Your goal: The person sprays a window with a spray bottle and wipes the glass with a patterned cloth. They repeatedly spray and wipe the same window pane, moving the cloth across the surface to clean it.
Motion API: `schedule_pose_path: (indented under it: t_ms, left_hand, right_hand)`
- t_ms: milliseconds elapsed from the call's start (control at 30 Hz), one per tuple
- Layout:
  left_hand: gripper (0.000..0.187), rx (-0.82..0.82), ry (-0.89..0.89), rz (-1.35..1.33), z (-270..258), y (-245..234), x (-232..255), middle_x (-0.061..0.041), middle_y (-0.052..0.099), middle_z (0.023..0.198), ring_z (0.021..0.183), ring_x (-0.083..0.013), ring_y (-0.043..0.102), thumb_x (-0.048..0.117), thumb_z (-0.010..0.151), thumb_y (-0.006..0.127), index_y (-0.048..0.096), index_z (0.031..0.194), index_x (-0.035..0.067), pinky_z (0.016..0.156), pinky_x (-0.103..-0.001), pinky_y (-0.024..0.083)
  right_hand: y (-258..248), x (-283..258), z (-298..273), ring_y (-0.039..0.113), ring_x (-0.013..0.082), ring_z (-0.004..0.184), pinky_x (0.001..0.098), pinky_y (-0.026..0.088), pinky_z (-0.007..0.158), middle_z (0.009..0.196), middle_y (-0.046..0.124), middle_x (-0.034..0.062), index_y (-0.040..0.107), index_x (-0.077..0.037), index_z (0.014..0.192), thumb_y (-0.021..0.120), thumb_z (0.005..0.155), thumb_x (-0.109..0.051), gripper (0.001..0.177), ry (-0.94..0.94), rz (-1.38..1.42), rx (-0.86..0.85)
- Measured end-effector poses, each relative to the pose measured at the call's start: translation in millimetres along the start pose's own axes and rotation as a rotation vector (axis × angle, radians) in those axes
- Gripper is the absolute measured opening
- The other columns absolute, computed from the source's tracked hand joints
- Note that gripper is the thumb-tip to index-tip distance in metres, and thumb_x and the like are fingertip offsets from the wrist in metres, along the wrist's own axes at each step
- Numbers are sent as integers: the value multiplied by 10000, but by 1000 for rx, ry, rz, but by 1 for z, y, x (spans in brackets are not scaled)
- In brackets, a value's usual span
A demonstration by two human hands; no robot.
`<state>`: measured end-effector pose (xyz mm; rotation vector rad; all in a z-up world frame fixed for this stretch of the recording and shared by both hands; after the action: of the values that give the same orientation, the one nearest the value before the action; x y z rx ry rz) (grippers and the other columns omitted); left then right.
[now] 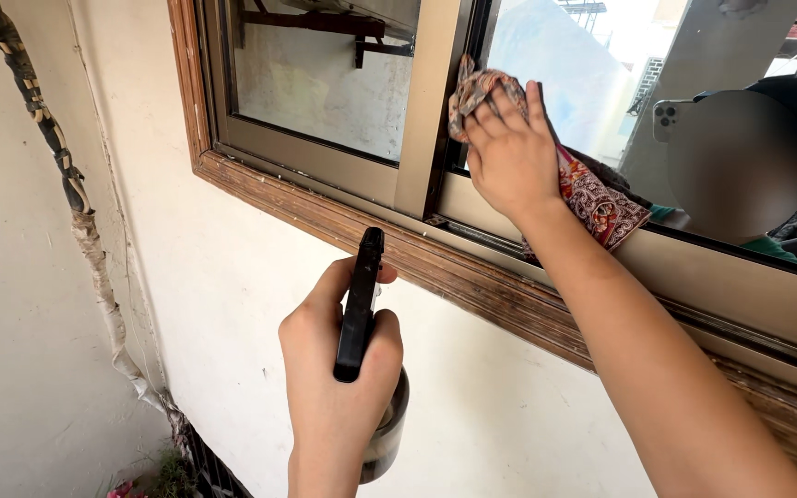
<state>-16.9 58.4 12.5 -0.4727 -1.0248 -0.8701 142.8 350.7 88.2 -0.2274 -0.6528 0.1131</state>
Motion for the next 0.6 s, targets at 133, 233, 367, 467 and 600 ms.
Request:
schedule_pose_path:
  t_ms: [133,233,367,467,600]
  left_hand:
    - [390,1,-38,-13,-10,-7,6,-9,439,414,354,-70,351,-22,660,520,737,974,53,366,-276,257]
    - [382,8,-46,3,-17,-13,11,-10,431,416,356,-72,345,-21,664,519,736,969,52,368,-277,258]
    - [360,17,-63,32,-22,-22,18,-19,425,399,339,-82,338,6,680,535,738,972,62,366,-286,246]
    - [373,27,-53,42,-27,-29,21,-13,428,400,337,-78,342,-5,674,528,733,979,62,364,-285,247]
    - [399,52,-28,102,-29,-34,23,-10,431,409,338,-78,346,-19,666,512,731,989,64,365,-283,250]
  right_hand:
    - [-6,0,-7,407,212,1493,543,35,1279,1528,571,19,684,-176,1355,485,1011,-276,410,-66,62,-48]
    - [-13,-2,-13,408,213,1458,572,37,1247,1464,584,17,690,-201,1301,468,997,-290,387,-84,83,-174]
    - [-19,-6,-23,413,215,1462,547,83,1260,1435,598,20,687,-201,1301,461,1007,-284,380,-96,102,-249]
    - [-18,-7,-29,420,222,1457,520,119,1265,1425,604,32,675,-184,1335,462,1011,-283,399,-123,127,-223]
    - [-19,-10,-42,420,207,1465,496,117,1283,1449,594,24,659,-191,1354,447,1021,-291,408,-133,51,-209]
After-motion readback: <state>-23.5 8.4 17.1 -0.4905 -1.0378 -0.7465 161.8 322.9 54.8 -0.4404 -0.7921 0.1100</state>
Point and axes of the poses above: each hand's wrist, its own z-axis towards the middle knuckle, its own y-axis out of the palm, x = y × z, the point moved 2 cm from there along z, towards the middle knuckle
